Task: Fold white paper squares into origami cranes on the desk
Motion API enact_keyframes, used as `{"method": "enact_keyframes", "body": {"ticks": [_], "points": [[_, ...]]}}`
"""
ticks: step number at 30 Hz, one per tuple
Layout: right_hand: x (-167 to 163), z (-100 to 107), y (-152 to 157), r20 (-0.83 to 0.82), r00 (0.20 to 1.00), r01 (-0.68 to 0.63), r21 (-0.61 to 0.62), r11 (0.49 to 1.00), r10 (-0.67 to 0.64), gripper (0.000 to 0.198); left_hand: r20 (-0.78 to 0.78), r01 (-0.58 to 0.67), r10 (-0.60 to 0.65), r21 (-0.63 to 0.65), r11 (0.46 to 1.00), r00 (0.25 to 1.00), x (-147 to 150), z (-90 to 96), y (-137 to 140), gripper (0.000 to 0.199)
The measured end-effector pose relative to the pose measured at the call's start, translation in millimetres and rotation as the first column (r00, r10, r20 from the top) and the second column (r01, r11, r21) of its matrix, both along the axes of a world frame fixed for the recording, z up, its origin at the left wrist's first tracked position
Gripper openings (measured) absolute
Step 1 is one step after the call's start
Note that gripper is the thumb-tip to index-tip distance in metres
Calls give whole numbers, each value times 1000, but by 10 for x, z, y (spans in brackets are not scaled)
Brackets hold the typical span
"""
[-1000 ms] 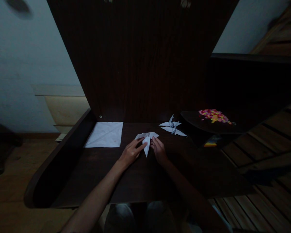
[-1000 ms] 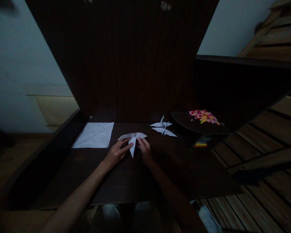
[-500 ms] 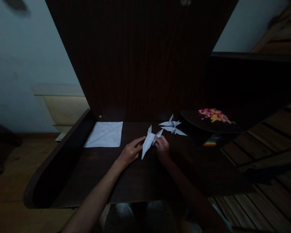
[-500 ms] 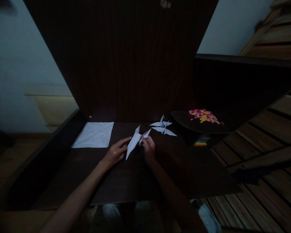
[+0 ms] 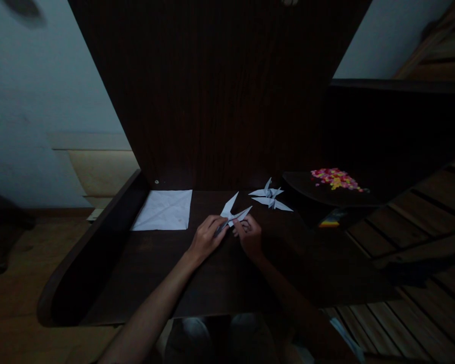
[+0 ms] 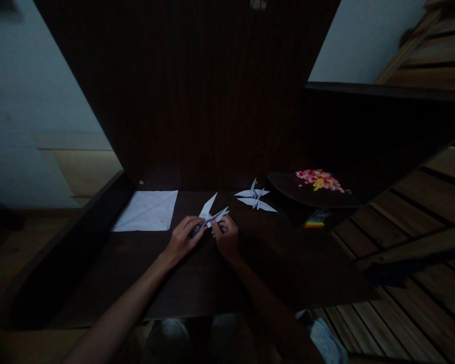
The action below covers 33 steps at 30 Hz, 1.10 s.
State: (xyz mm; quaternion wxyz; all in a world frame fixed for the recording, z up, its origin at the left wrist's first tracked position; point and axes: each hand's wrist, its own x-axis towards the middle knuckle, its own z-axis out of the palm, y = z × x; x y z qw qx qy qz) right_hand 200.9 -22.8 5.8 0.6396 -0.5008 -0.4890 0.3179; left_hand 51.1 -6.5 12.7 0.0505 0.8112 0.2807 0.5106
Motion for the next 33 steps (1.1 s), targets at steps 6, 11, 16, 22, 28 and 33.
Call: {"method": "enact_keyframes", "body": {"ticks": [6,11,16,22,28,33], "points": [[-47,28,2,-164,985,-56,-55,997,47,18,-180,10,15,139,990,984,-63,-53,24,17],[-54,27,37,-278,961,-29,-68,997,9,17,-209,-23,72,229,973,975,-72,-52,25,27],[-49,26,53,-338,941,-32,-101,994,-4,20,-235,-22,86,264,964,968,-108,-68,54,33],[-60,22,30,-328,945,-38,-101,994,3,17,-224,-27,81,232,972,971,-137,-102,73,36],[-58,36,19,-292,956,-45,-77,996,21,17,-158,-77,112,213,974,981,-100,-79,63,31],[-48,38,26,-270,963,-20,-66,998,2,20,-3,-87,87,49,995,996,-67,-54,78,16]]}}
